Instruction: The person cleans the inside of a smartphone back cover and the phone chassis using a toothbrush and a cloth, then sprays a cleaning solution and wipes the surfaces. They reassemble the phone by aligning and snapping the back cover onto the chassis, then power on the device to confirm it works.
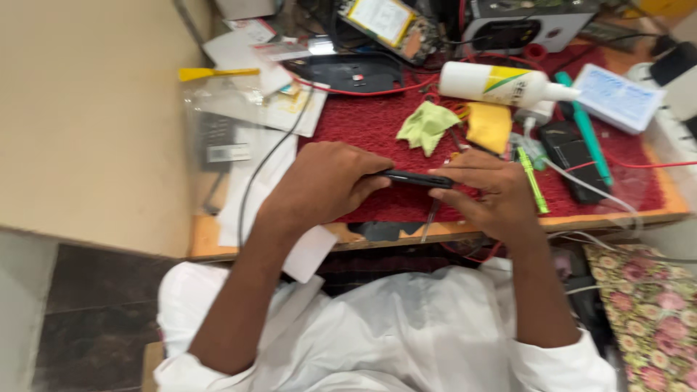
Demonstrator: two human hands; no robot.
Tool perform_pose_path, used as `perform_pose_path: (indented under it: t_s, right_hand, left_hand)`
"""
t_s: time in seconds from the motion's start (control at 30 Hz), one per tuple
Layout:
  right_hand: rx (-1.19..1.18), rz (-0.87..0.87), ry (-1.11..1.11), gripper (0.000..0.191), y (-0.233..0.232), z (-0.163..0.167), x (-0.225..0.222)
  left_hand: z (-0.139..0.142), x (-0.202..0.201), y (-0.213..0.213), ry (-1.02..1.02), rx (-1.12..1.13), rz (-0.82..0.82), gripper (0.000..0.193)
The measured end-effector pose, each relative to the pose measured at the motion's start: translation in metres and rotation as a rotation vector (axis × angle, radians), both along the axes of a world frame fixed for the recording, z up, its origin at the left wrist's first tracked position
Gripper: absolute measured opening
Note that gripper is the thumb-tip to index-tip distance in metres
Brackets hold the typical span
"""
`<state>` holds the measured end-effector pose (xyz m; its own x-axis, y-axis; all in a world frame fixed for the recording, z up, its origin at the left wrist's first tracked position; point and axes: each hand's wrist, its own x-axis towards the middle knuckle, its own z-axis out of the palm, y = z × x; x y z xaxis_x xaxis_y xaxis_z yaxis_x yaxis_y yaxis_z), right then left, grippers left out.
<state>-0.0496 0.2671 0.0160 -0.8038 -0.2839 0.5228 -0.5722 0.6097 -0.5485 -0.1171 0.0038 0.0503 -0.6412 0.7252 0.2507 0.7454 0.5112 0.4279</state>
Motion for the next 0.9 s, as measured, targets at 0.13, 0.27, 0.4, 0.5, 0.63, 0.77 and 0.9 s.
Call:
perform_pose_path:
  t_s: [0.13,0.27,0.4,0.5,0.63,0.77,0.9]
  right_hand:
    - [0.003,-0.007,-0.010,0.031,-0.001,-0.005,0.000]
    - [-0.172,-0.033,0.038,0.033,-0.013,-0.014,0.000]
    - [-0.214,-0.047,0.022,0.029,-0.016,-0.019,0.002]
    - [-0.190,-0.032,0.023,0.030,-0.013,-0.020,0.001]
    - [-0.196,-0.013,0.039,0.030,-0.009,-0.020,-0.002]
    - [-0.235,-0.002,0.021,0.029,-0.011,-0.022,-0.004]
    - [-0.264,-0.004,0.017,0.029,-0.012,-0.024,-0.003]
  left_hand:
    - [-0.006,0.004,0.017,0.009,0.047,-0.077,0.032]
    - [-0.016,0.008,0.017,0.042,0.095,-0.078,0.029]
    - [-0.022,0.006,0.012,0.081,0.136,-0.122,0.029]
    - [-0.022,0.005,0.016,0.100,0.098,-0.113,0.027]
    - [-0.019,0.003,0.017,0.130,0.063,-0.117,0.028]
    - [-0.018,0.002,0.015,0.129,0.083,-0.133,0.026]
    - [-0.016,0.003,0.017,0.173,0.117,-0.156,0.026]
